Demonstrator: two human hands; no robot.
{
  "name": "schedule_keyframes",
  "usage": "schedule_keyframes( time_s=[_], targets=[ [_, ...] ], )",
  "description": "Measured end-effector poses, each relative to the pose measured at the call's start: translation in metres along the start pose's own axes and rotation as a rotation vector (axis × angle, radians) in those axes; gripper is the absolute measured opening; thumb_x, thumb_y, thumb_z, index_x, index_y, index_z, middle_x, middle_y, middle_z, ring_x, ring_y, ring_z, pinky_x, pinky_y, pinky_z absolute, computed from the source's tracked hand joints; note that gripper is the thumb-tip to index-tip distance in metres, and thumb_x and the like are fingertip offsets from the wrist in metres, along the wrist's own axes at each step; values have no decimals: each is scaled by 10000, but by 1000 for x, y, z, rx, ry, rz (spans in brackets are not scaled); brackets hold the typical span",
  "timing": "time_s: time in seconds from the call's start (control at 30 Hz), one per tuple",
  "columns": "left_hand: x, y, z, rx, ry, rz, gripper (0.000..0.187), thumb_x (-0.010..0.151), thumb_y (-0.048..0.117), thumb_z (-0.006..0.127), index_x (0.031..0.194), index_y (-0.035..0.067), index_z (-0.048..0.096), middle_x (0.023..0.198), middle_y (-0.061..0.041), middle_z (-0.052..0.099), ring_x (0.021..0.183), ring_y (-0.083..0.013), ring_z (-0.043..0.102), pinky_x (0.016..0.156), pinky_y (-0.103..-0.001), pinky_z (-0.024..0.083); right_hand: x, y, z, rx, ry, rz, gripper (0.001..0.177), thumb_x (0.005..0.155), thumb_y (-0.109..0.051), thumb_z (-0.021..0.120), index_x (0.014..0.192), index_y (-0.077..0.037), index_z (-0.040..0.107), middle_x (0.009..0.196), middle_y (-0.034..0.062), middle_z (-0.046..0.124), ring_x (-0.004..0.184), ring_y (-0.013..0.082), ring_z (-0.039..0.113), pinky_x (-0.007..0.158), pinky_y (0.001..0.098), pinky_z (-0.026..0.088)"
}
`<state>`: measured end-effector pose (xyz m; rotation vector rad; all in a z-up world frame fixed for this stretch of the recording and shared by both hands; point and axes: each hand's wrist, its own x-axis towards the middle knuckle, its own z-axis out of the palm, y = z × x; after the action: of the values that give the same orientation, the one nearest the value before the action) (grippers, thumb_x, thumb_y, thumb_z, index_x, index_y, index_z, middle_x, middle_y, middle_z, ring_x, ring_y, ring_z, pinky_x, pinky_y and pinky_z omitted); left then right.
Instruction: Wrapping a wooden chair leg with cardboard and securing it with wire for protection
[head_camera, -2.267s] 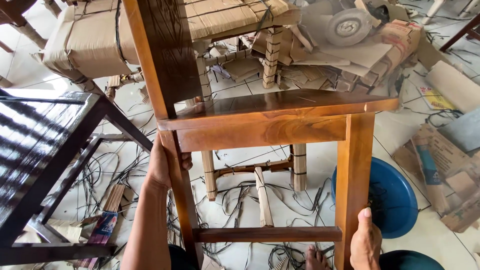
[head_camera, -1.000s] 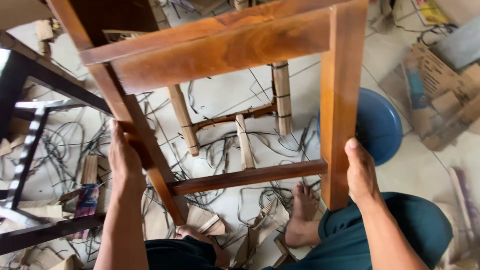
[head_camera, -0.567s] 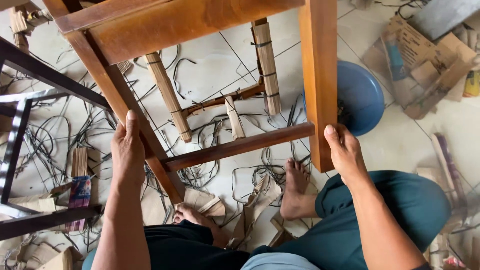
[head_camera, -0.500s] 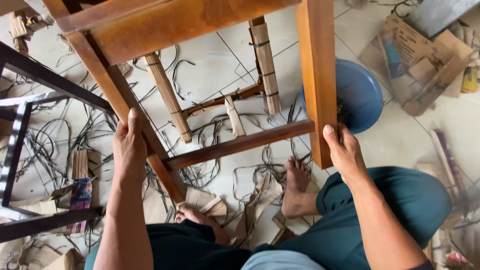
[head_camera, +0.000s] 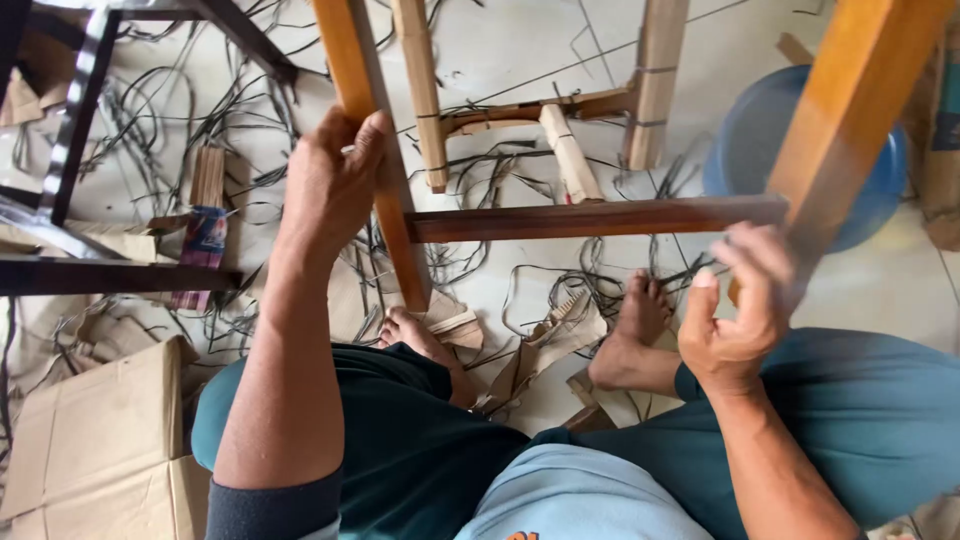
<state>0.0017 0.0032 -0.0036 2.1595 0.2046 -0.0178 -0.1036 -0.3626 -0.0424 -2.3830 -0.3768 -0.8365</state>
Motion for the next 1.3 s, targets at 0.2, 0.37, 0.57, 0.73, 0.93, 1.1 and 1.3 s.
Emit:
schedule_keyframes(
  time_s=[0.2,0.37,0.57,0.73,0.93,1.1,1.3],
  targets=[
    [-6,11,-5,-6,-67,-51,416,1019,407,527,1239,64,612,1007,-116,713,802,-175,728,644,-324,640,9,-1,9,169,-84,-42,169,944,174,572,1091,129,642,1157,248,676,1087,396,651,1027,480,534],
    [-2,17,0,-80,-87,13,398,1019,394,502,1198,54,602,963,-125,696,827,-207,744,629,-332,631,31,15,-12,-52,52,-91,207,1049,135,512,1249,183,533,1311,318,526,1211,463,501,1101,548,432],
    [14,8,48,-423,130,12,372,941,276,688,1183,43,528,898,-71,666,794,-178,695,739,-323,646,42,75,-15,-117,-28,253,355,1160,36,587,1402,189,377,1204,392,531,1008,486,593,869,521,484],
    [15,15,54,-324,288,-95,152,927,163,673,1006,72,579,716,-24,641,561,-120,629,503,-269,549,44,94,-12,-41,-6,312,335,1126,31,744,1258,233,513,1111,352,627,834,390,607,800,446,510],
    [19,-4,64,-323,294,-68,163,891,194,635,982,91,548,725,-20,592,601,-146,621,529,-321,580,48,89,-18,-27,-24,457,311,1123,-74,750,1157,132,520,956,227,638,716,319,604,691,404,510],
    [10,10,66,-342,316,-64,175,861,207,612,902,67,516,696,-49,567,575,-155,562,540,-317,507,51,107,-19,-131,-37,485,410,1069,-247,760,1075,80,513,845,214,668,606,340,630,586,423,509],
    [4,23,64,-384,295,-147,122,915,132,625,951,53,539,729,-59,586,597,-159,611,580,-314,551,69,110,-32,-96,-223,621,525,968,-356,746,1077,80,474,831,249,667,596,382,667,534,450,537]
  ],
)
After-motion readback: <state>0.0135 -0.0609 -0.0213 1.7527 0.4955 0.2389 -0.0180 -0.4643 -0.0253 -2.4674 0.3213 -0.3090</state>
